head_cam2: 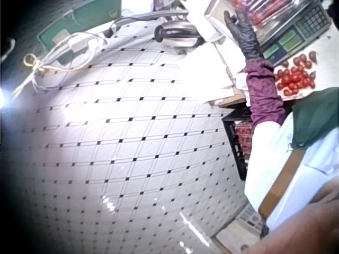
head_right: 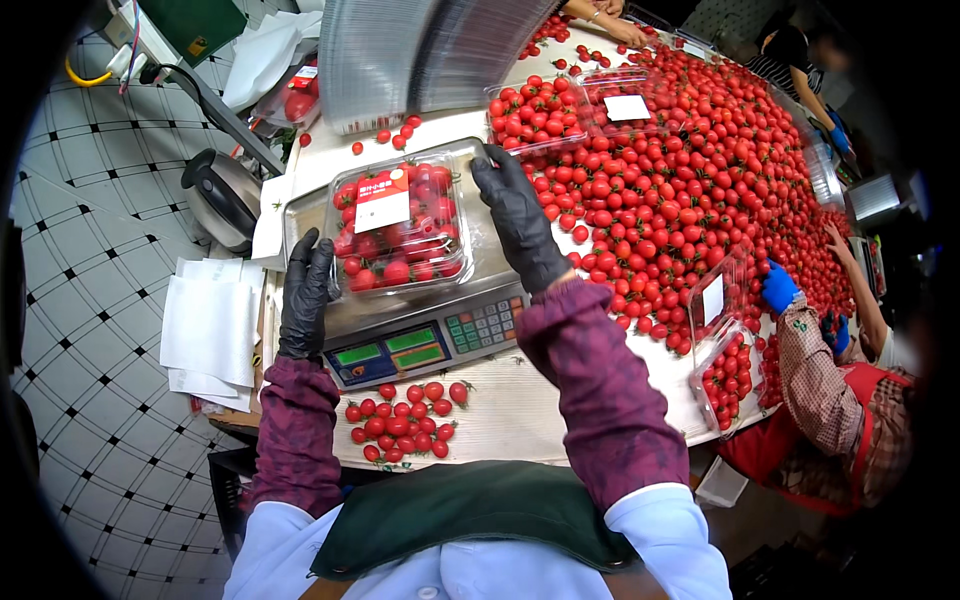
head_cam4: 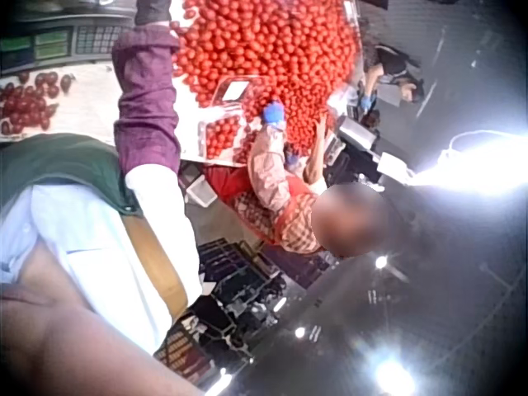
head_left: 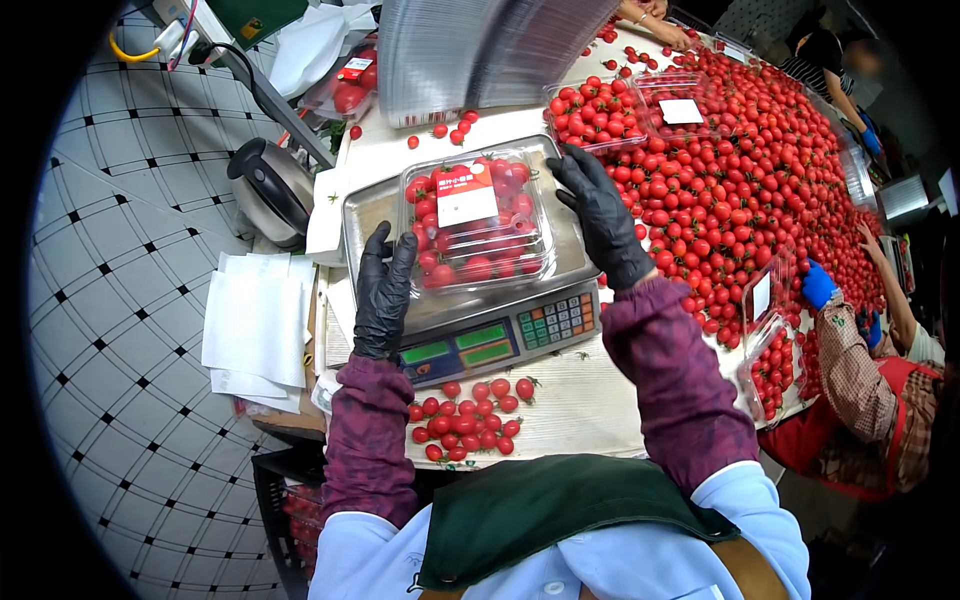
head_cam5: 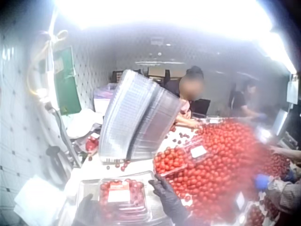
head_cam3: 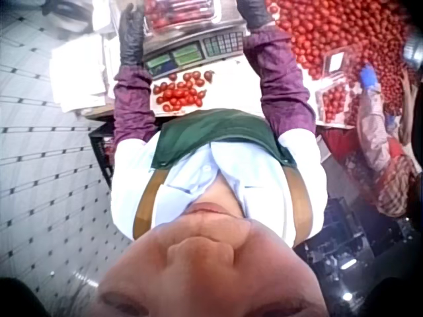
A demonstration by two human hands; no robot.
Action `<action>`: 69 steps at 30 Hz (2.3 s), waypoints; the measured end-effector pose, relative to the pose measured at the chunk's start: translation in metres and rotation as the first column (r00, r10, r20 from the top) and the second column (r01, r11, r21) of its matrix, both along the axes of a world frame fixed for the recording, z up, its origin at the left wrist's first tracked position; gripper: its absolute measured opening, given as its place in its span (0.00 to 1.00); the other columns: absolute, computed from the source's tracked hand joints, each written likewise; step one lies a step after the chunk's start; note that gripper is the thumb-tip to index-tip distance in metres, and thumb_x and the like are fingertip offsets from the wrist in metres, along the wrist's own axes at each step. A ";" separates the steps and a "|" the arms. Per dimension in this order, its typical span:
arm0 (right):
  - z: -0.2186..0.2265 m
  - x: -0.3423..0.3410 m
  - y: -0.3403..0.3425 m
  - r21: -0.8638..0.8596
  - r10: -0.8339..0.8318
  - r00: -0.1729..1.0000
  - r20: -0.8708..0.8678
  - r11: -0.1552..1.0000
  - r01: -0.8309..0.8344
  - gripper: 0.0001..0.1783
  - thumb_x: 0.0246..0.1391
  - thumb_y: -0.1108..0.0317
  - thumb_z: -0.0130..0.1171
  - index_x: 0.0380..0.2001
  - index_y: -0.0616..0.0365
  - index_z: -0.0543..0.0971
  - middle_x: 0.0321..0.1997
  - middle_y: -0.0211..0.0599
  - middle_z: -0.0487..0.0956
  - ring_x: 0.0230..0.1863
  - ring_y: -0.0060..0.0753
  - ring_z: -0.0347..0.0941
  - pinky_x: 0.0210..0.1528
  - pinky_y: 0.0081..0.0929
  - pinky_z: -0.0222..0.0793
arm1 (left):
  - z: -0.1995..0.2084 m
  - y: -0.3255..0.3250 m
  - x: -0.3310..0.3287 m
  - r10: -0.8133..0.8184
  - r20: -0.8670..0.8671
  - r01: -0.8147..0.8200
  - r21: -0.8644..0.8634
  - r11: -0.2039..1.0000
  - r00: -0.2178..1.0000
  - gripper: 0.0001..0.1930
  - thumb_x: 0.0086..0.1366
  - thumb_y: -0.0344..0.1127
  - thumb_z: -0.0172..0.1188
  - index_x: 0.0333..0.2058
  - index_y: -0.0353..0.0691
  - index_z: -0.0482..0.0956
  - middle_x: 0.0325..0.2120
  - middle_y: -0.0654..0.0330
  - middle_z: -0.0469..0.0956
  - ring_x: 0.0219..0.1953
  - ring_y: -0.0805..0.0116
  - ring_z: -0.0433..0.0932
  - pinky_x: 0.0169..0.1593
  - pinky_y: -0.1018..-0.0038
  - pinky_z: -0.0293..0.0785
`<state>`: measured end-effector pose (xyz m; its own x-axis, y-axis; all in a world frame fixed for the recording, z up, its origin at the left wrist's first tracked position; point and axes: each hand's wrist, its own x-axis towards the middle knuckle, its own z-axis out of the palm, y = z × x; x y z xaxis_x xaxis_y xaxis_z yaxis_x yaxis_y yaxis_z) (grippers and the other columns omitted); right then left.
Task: The person places cherry tomatoes from a large pile into clear plastic containers, weighs them on a digital scale, and then seals the containers with lids. The person repeats this process multiple times, handling the tomatoes and containers by hand.
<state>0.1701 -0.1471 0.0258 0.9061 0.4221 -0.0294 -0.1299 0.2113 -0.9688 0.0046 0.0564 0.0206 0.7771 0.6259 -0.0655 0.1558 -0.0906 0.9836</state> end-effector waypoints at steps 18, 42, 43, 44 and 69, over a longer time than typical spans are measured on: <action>0.000 -0.025 -0.005 0.095 -0.046 0.964 -0.262 0.993 0.073 0.25 0.54 0.51 0.54 0.47 0.59 0.71 0.40 0.30 0.75 0.37 0.21 0.71 0.37 0.17 0.67 | -0.009 0.001 -0.004 -0.062 0.003 0.062 0.007 0.998 0.998 0.36 0.56 0.51 0.62 0.56 0.35 0.61 0.44 0.56 0.69 0.42 0.70 0.68 0.47 0.74 0.66; 0.015 -0.177 0.029 -0.462 0.392 0.601 0.697 0.886 -0.042 0.29 0.48 0.72 0.59 0.55 0.60 0.65 0.55 0.46 0.68 0.55 0.41 0.64 0.55 0.33 0.60 | -0.050 -0.078 -0.176 -0.061 -0.034 0.028 -0.598 0.801 0.998 0.14 0.63 0.37 0.55 0.43 0.37 0.74 0.34 0.62 0.76 0.36 0.74 0.75 0.41 0.75 0.73; 0.006 -0.197 0.046 -0.495 0.580 0.641 0.502 0.801 -0.337 0.27 0.49 0.71 0.59 0.54 0.60 0.66 0.55 0.47 0.68 0.55 0.42 0.65 0.55 0.34 0.61 | -0.059 -0.075 -0.196 0.012 0.027 0.005 -0.561 0.828 1.000 0.14 0.65 0.42 0.51 0.41 0.37 0.75 0.32 0.62 0.77 0.35 0.74 0.75 0.40 0.75 0.73; -0.007 -0.216 0.063 -0.450 0.749 0.597 0.286 0.655 -0.607 0.26 0.50 0.69 0.58 0.53 0.61 0.66 0.55 0.49 0.67 0.54 0.43 0.65 0.54 0.35 0.61 | -0.046 -0.067 -0.210 0.088 -0.108 -0.136 -0.628 0.766 0.990 0.17 0.66 0.44 0.47 0.42 0.37 0.74 0.32 0.63 0.77 0.34 0.74 0.76 0.39 0.75 0.73; -0.065 -0.324 -0.035 -0.186 0.709 0.379 -0.595 0.338 -0.923 0.15 0.56 0.66 0.52 0.44 0.63 0.72 0.32 0.31 0.73 0.34 0.19 0.66 0.39 0.22 0.65 | -0.117 -0.028 -0.253 0.526 -0.022 -0.123 -0.980 0.157 0.850 0.24 0.64 0.47 0.49 0.48 0.29 0.69 0.43 0.45 0.74 0.46 0.54 0.74 0.54 0.62 0.66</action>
